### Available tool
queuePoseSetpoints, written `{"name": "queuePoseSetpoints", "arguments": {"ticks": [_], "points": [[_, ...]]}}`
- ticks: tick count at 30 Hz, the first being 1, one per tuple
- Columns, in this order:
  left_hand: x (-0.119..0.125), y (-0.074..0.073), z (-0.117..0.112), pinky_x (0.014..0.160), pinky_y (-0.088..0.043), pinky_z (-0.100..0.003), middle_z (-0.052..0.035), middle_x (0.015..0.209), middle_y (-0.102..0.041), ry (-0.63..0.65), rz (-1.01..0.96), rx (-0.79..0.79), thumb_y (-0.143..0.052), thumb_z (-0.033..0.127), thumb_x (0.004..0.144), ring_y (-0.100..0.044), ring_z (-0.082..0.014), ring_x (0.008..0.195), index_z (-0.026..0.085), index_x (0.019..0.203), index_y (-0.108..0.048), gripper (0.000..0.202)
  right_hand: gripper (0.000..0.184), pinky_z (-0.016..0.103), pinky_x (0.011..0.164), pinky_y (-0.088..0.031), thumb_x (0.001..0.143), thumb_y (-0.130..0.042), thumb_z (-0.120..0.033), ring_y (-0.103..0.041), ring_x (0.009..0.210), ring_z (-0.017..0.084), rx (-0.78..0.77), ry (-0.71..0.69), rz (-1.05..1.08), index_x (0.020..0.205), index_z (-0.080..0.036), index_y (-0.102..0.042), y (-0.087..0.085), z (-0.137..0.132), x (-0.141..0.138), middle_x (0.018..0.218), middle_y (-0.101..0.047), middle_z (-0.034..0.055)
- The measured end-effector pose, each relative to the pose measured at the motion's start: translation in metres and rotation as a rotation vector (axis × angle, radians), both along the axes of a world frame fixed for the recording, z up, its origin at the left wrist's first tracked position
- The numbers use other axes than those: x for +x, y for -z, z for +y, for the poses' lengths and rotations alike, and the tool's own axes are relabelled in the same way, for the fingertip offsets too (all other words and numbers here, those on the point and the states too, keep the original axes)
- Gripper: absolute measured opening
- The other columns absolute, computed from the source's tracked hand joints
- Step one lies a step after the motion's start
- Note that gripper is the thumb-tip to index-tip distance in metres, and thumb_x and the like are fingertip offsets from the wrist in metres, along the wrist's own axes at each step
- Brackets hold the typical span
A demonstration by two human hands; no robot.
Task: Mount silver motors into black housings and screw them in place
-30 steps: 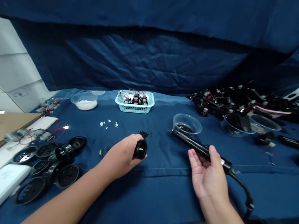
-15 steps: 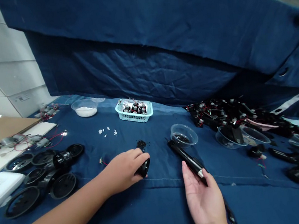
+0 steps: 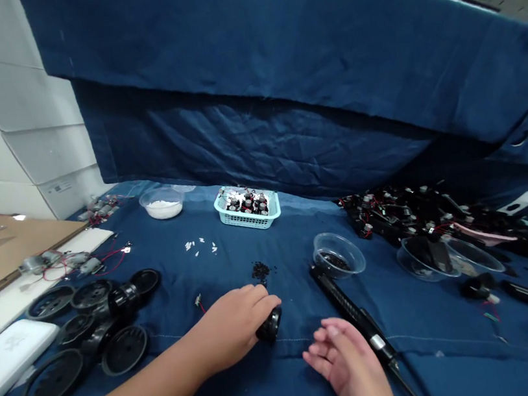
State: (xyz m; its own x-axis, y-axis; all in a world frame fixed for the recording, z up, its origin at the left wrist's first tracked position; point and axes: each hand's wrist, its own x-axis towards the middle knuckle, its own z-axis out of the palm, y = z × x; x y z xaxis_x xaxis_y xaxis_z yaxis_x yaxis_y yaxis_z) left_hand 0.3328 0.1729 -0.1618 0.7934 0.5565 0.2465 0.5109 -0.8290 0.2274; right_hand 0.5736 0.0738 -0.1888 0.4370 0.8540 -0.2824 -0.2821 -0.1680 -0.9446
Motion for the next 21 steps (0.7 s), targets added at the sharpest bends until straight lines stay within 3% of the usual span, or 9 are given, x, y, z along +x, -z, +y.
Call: {"name": "queuePoseSetpoints", "arguments": {"ticks": [3, 6, 9, 14, 18, 21], "points": [[0.001, 0.003, 0.0, 0.087, -0.059, -0.042, -0.0082, 0.12, -0.066, 0.002, -0.012, -0.06, -0.054, 0.007, 0.095, -0.066, -0.0274, 0.104, 0.023, 0.131, -0.053, 0.039, 0.048, 0.053, 0.113, -0.058, 0.086, -0.082, -0.048, -0.071, 0.123, 0.032, 0.193, -0.404, -0.724, 0.126, -0.024, -0.071, -0.012, 0.009, -0.019, 0.134, -0.072, 0.0135], [0.002, 0.006, 0.0, 0.088, -0.06, -0.044, -0.01, 0.125, -0.067, -0.052, -0.074, -0.197, -0.061, 0.006, 0.087, -0.07, -0.0299, 0.108, 0.023, 0.136, -0.047, 0.054, 0.051, 0.055, 0.121, -0.051, 0.089, -0.077, -0.029, -0.061, 0.14, 0.033, 0.335, -0.653, -1.139, 0.138, -0.026, -0.063, -0.027, 0.023, -0.036, 0.15, -0.06, 0.0144], [0.003, 0.009, 0.0, 0.087, -0.061, -0.043, -0.0125, 0.128, -0.069, -0.134, -0.118, -0.31, -0.063, 0.006, 0.083, -0.074, -0.0314, 0.108, 0.023, 0.136, -0.045, 0.058, 0.047, 0.053, 0.115, -0.057, 0.093, -0.068, -0.021, -0.065, 0.132, 0.03, 0.401, -0.668, -1.258, 0.138, -0.024, -0.054, -0.038, 0.036, -0.045, 0.142, -0.061, 0.0152], [-0.001, 0.006, 0.001, 0.085, -0.061, -0.041, -0.0136, 0.132, -0.072, -0.139, -0.121, -0.342, -0.064, 0.015, 0.089, -0.076, -0.0322, 0.111, 0.022, 0.141, -0.04, 0.058, 0.058, 0.053, 0.121, -0.051, 0.091, -0.064, -0.011, -0.052, 0.147, 0.033, 0.469, -0.869, -1.44, 0.145, -0.026, -0.049, -0.05, 0.046, -0.045, 0.159, -0.047, 0.015], [-0.004, -0.003, -0.001, 0.096, -0.059, -0.046, -0.0113, 0.135, -0.073, -0.086, -0.111, -0.313, -0.067, 0.018, 0.089, -0.073, -0.0356, 0.123, 0.023, 0.145, -0.041, 0.062, 0.039, 0.049, 0.107, -0.058, 0.09, -0.061, -0.008, -0.063, 0.123, 0.03, 0.43, -0.902, -1.518, 0.126, -0.022, -0.057, -0.061, 0.044, -0.04, 0.137, -0.057, 0.0135], [-0.002, -0.01, -0.004, 0.093, -0.059, -0.047, -0.0118, 0.135, -0.074, -0.085, -0.118, -0.269, -0.065, 0.023, 0.093, -0.074, -0.0354, 0.12, 0.022, 0.149, -0.04, 0.061, 0.027, 0.048, 0.095, -0.059, 0.09, -0.062, -0.014, -0.064, 0.108, 0.029, 0.327, -0.851, -1.58, 0.116, -0.021, -0.058, -0.067, 0.04, -0.037, 0.123, -0.059, 0.0128]]}}
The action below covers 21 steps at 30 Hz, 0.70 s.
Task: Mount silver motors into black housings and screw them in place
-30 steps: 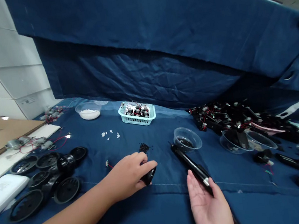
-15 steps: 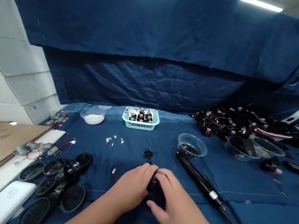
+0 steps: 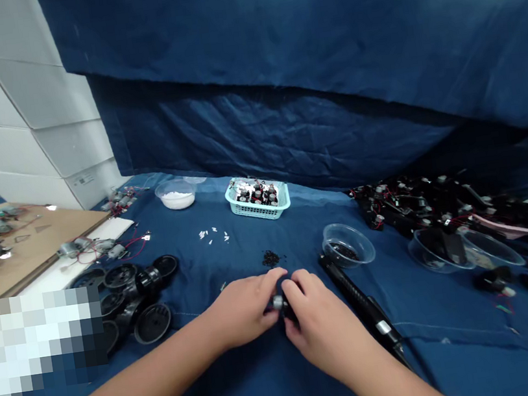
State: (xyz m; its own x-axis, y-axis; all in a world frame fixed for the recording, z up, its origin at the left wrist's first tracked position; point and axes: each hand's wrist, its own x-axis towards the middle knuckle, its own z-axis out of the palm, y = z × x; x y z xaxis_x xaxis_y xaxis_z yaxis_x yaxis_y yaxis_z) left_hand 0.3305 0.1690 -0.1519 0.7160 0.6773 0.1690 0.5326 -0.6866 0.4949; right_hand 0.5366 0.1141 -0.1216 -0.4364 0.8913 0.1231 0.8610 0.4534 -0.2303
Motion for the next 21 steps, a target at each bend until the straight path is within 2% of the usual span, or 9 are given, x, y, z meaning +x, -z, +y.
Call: {"name": "queuePoseSetpoints", "arguments": {"ticks": [3, 5, 8, 10, 12, 14, 16, 19, 21], "points": [[0.003, -0.01, -0.001, 0.089, -0.059, -0.043, -0.0078, 0.127, -0.077, 0.047, -0.012, 0.061, -0.063, 0.021, 0.095, -0.075, -0.0309, 0.114, 0.023, 0.146, -0.044, 0.055, 0.034, 0.047, 0.095, -0.058, 0.09, -0.065, -0.021, -0.065, 0.107, 0.029, -0.105, 0.058, 0.03, 0.124, -0.022, -0.06, -0.005, -0.002, 0.001, 0.12, -0.059, 0.0112], [0.002, -0.021, -0.002, 0.089, -0.058, -0.042, -0.0058, 0.121, -0.078, 0.066, -0.035, 0.096, -0.063, 0.02, 0.096, -0.075, -0.0287, 0.11, 0.023, 0.145, -0.047, 0.052, 0.031, 0.042, 0.096, -0.057, 0.093, -0.062, -0.022, -0.066, 0.107, 0.026, -0.175, 0.046, 0.103, 0.124, -0.023, -0.062, -0.007, 0.0, 0.001, 0.121, -0.061, 0.0103], [-0.012, -0.035, -0.008, 0.099, -0.054, -0.047, -0.0108, 0.137, -0.071, 0.026, -0.112, 0.277, -0.062, 0.031, 0.102, -0.067, -0.0318, 0.125, 0.023, 0.151, -0.044, 0.053, 0.018, 0.039, 0.091, -0.055, 0.099, -0.055, -0.023, -0.067, 0.101, 0.024, -0.208, 0.023, 0.153, 0.112, -0.023, -0.067, -0.014, 0.009, 0.004, 0.114, -0.065, 0.0089], [-0.025, -0.034, -0.015, 0.108, -0.048, -0.053, -0.0128, 0.148, -0.065, 0.048, -0.175, 0.479, -0.057, 0.033, 0.105, -0.058, -0.0338, 0.137, 0.025, 0.152, -0.043, 0.05, 0.017, 0.037, 0.088, -0.053, 0.102, -0.054, -0.029, -0.067, 0.097, 0.024, -0.208, 0.019, 0.164, 0.106, -0.023, -0.07, -0.024, 0.021, 0.008, 0.107, -0.069, 0.0074], [-0.036, -0.023, -0.022, 0.106, -0.046, -0.052, -0.0095, 0.141, -0.069, 0.141, -0.202, 0.62, -0.053, 0.03, 0.106, -0.06, -0.031, 0.133, 0.03, 0.147, -0.047, 0.041, 0.023, 0.036, 0.084, -0.05, 0.103, -0.055, -0.038, -0.066, 0.091, 0.023, -0.192, 0.051, 0.173, 0.1, -0.023, -0.073, -0.039, 0.039, 0.012, 0.098, -0.072, 0.005], [-0.038, -0.008, -0.026, 0.092, -0.048, -0.047, -0.0064, 0.128, -0.073, 0.221, -0.164, 0.649, -0.054, 0.031, 0.105, -0.065, -0.0274, 0.115, 0.033, 0.137, -0.053, 0.032, 0.03, 0.034, 0.076, -0.045, 0.102, -0.057, -0.047, -0.064, 0.081, 0.022, -0.164, 0.127, 0.175, 0.093, -0.024, -0.074, -0.059, 0.068, 0.012, 0.087, -0.072, 0.0024], [-0.033, 0.004, -0.026, 0.077, -0.047, -0.043, -0.0062, 0.114, -0.073, 0.221, -0.111, 0.593, -0.055, 0.034, 0.104, -0.064, -0.0239, 0.098, 0.028, 0.127, -0.057, 0.024, 0.032, 0.032, 0.07, -0.043, 0.102, -0.057, -0.048, -0.06, 0.076, 0.02, -0.154, 0.149, 0.19, 0.096, -0.023, -0.075, -0.078, 0.106, 0.005, 0.081, -0.07, 0.0009], [-0.022, 0.01, -0.02, 0.065, -0.043, -0.039, -0.0042, 0.099, -0.067, 0.16, -0.087, 0.488, -0.059, 0.035, 0.102, -0.058, -0.0205, 0.085, 0.021, 0.113, -0.057, 0.018, 0.029, 0.03, 0.07, -0.049, 0.101, -0.065, -0.046, -0.064, 0.077, 0.019, -0.205, 0.124, 0.217, 0.092, -0.02, -0.076, -0.101, 0.179, -0.021, 0.081, -0.072, 0.0013], [-0.019, 0.012, -0.015, 0.061, -0.039, -0.038, -0.0019, 0.095, -0.063, 0.149, -0.09, 0.464, -0.061, 0.034, 0.1, -0.054, -0.0197, 0.081, 0.021, 0.108, -0.055, 0.016, 0.027, 0.029, 0.073, -0.054, 0.104, -0.064, -0.041, -0.068, 0.079, 0.017, -0.229, 0.138, 0.25, 0.101, -0.018, -0.076, -0.11, 0.234, -0.046, 0.088, -0.075, 0.0032]]}}
